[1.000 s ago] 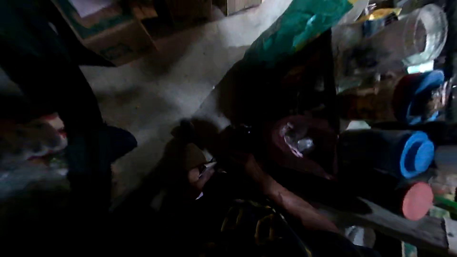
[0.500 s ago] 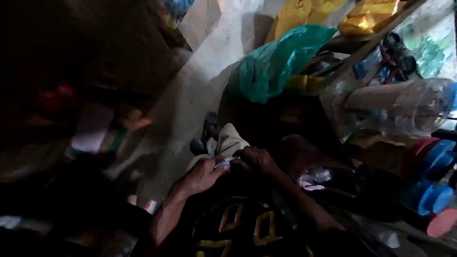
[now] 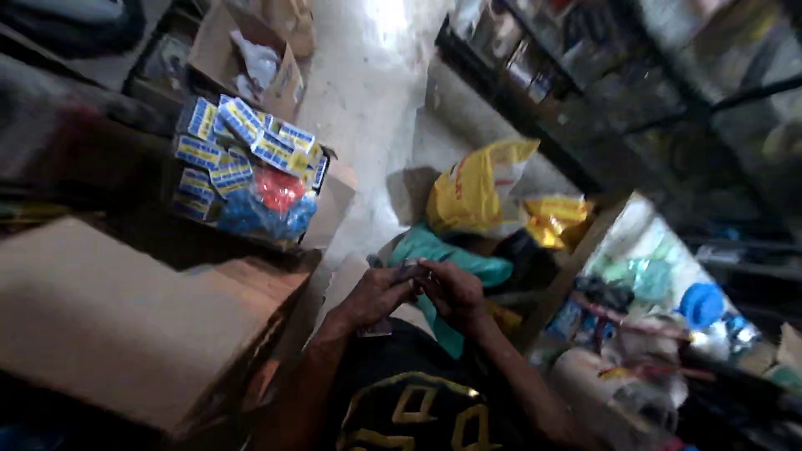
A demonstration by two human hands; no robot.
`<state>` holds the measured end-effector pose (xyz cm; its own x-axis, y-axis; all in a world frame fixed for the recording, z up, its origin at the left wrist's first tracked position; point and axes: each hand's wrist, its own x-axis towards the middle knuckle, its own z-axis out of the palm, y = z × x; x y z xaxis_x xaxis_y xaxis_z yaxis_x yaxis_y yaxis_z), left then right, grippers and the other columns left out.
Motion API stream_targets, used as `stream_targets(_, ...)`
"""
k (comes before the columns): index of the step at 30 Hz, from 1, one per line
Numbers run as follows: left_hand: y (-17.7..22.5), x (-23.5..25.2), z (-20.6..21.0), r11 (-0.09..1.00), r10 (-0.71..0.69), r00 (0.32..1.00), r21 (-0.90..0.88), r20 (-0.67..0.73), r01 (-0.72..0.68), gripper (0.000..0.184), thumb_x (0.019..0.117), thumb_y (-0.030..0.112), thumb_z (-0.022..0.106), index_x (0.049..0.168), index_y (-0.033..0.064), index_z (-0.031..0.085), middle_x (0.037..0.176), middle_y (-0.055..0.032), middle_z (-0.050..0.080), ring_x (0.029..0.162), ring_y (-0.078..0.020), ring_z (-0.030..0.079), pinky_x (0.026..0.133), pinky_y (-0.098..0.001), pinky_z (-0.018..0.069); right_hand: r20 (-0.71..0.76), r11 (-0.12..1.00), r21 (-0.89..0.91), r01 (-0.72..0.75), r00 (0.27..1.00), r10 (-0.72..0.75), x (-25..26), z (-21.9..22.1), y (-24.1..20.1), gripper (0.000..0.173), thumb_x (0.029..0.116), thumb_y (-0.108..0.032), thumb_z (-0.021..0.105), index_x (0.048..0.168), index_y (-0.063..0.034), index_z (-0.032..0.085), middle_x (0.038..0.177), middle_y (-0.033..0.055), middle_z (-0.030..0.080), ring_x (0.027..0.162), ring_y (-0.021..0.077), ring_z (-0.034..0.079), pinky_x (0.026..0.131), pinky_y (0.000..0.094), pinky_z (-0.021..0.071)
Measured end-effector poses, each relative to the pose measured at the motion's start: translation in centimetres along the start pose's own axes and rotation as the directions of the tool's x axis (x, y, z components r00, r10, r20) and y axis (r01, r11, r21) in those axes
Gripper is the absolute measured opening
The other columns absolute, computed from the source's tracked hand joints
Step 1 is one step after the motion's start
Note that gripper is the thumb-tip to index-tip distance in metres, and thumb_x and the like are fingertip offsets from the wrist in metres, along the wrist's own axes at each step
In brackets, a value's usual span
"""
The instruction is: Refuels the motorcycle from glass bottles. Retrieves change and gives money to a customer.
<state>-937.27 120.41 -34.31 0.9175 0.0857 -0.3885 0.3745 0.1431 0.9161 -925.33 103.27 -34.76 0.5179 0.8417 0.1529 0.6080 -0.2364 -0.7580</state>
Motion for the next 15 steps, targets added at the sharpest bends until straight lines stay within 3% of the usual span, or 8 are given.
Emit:
stream_targets(3, 4.6, 7.5, -6.3, 0.997, -0.045, 0.998, 0.068, -0.037, 0.048, 0.027, 0.1043, 0.022, 0.055, 0.108, -0.0006, 0.069, 0.088, 0.0004, 0.072, 0.08, 0.001, 0.066, 0.079, -0.0221, 0.0552, 0.032, 1.0, 0.006, -0.003, 0.999, 0.003, 10.9, -1.8, 2.5, 0.026, 0.099, -0.016, 0.068, 0.117, 0.0019, 0.072, 0.089, 0.011, 0.073, 0.071, 0.0114, 0.066, 0.069, 0.0274, 0.0581)
stream_targets(6, 7.1, 16.3, -13.6, 0.995, -0.045, 0.998, 0.082, -0.052, 0.049, 0.032, 0.1038, 0.028, 0.057, 0.112, -0.0002, 0.069, 0.093, -0.0064, 0.072, 0.084, -0.0081, 0.069, 0.083, -0.0309, 0.0575, 0.064, 0.998, 0.049, -0.027, 0.998, 0.024, 22.6, -2.5, 6.0, 0.028, 0.099, -0.016, 0.068, 0.118, 0.0046, 0.07, 0.093, 0.0109, 0.074, 0.075, 0.0098, 0.069, 0.072, 0.026, 0.0603)
stream_targets(9, 9.6, 26.2, -21.5, 0.992, 0.002, 1.0, 0.122, -0.007, -0.001, 0.033, 0.1044, 0.027, 0.056, 0.117, -0.0012, 0.069, 0.098, -0.0107, 0.073, 0.089, -0.0117, 0.07, 0.087, -0.0336, 0.0571, 0.075, 0.998, 0.043, -0.055, 0.996, 0.052, 34.1, -2.7, 10.8, 0.025, 0.0999, -0.019, 0.067, 0.113, 0.0015, 0.072, 0.094, 0.0091, 0.074, 0.077, 0.0087, 0.069, 0.074, 0.0253, 0.06)
stream_targets(11, 12.2, 33.8, -27.7, 0.986, 0.002, 0.999, 0.164, 0.036, -0.008, 0.034, 0.1053, 0.028, 0.056, 0.119, -0.0011, 0.069, 0.098, -0.01, 0.075, 0.089, -0.0138, 0.072, 0.089, -0.0362, 0.0575, 0.085, 0.991, 0.073, -0.112, 0.991, 0.106, 43.2, -3.0, 14.4, 0.022, 0.099, -0.018, 0.068, 0.11, 0.001, 0.074, 0.094, 0.0088, 0.074, 0.077, 0.0074, 0.068, 0.072, 0.0234, 0.0595)
stream_targets(13, 15.0, 39.3, -32.5, 0.982, -0.083, 0.993, 0.177, 0.084, 0.067, 0.035, 0.107, 0.027, 0.053, 0.119, -0.0024, 0.067, 0.1, -0.0122, 0.074, 0.092, -0.0192, 0.071, 0.091, -0.0421, 0.0559, 0.185, 0.964, 0.129, -0.233, 0.961, 0.208, 51.1, -3.8, 16.8, 0.021, 0.0977, -0.016, 0.068, 0.105, 0.0021, 0.074, 0.094, 0.0091, 0.073, 0.077, 0.0076, 0.067, 0.073, 0.0243, 0.0586)
stream_targets(15, 18.0, 42.9, -37.3, 0.976, -0.132, 0.986, 0.189, 0.098, 0.112, 0.034, 0.1075, 0.028, 0.05, 0.121, 0.0015, 0.066, 0.101, -0.0058, 0.075, 0.091, -0.0122, 0.073, 0.089, -0.0352, 0.0587, 0.246, 0.926, 0.244, -0.288, 0.942, 0.228, 57.8, -3.7, 18.0, 0.02, 0.0989, -0.017, 0.068, 0.104, 0.0016, 0.073, 0.093, 0.0076, 0.072, 0.077, 0.0053, 0.065, 0.072, 0.0221, 0.0562)
